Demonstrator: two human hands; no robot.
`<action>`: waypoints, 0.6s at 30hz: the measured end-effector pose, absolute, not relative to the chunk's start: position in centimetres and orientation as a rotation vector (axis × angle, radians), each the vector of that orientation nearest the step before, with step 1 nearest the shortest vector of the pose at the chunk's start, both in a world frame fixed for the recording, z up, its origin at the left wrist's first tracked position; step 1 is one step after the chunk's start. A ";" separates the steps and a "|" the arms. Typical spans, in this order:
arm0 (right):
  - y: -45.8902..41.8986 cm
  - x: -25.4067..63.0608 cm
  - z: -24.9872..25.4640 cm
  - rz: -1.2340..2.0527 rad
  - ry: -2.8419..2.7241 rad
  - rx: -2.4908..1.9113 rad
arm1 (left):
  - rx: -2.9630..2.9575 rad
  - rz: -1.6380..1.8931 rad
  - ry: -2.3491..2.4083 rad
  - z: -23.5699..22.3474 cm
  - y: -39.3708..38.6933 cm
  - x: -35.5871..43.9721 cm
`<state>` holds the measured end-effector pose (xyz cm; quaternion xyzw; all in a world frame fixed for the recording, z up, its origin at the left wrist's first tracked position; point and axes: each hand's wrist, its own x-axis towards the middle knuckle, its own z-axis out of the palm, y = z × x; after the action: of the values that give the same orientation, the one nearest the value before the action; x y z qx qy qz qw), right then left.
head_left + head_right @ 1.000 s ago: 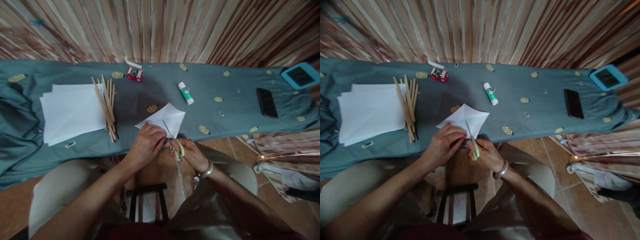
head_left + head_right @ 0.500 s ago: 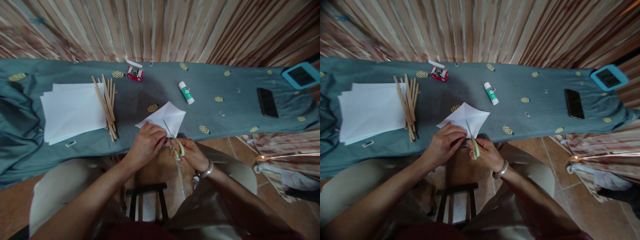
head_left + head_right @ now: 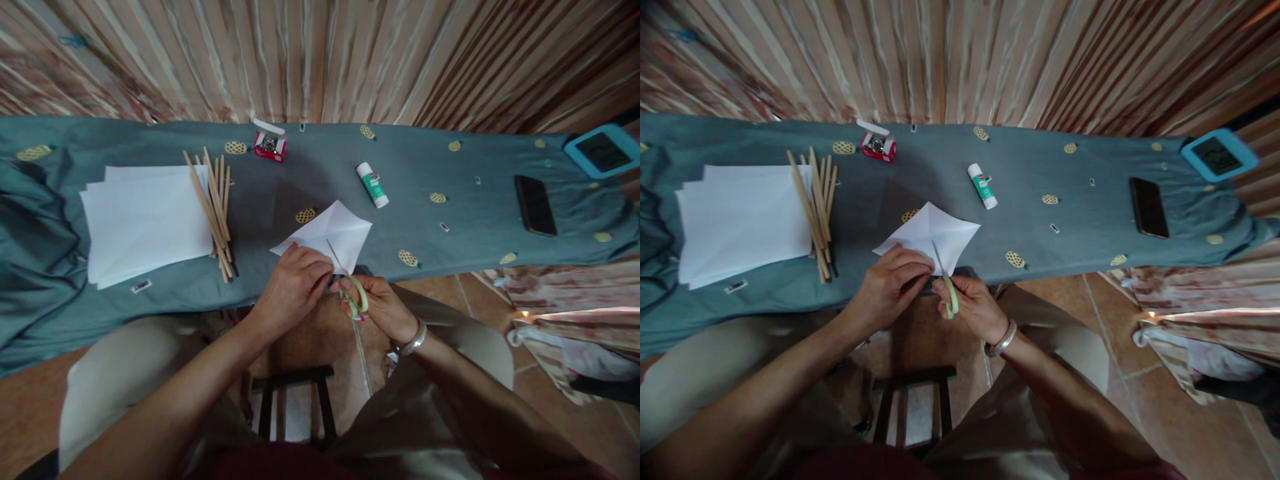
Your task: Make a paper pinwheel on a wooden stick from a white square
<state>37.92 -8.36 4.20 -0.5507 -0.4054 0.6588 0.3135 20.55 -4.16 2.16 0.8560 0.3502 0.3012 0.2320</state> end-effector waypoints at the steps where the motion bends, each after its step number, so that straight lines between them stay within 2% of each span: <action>1: -8.4 38.0 4.2 1.738 -1.084 -1.450 | 2.354 0.830 0.962 2.2 -4.1 20.5; 9: -8.5 39.6 4.9 1.851 -1.241 -1.413 | 2.350 0.971 1.024 2.4 -2.8 19.5; 15: -8.0 42.8 5.9 2.179 -1.395 -1.184 | 2.348 0.926 1.164 2.6 -1.7 18.2; 18: -7.6 44.1 6.4 2.208 -1.429 -1.177 | 2.339 0.893 1.206 2.9 -1.4 17.9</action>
<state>44.06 -7.62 6.37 -0.4050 -0.4917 0.7599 0.1295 17.90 -1.37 2.88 0.8280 0.4267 0.3159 0.1803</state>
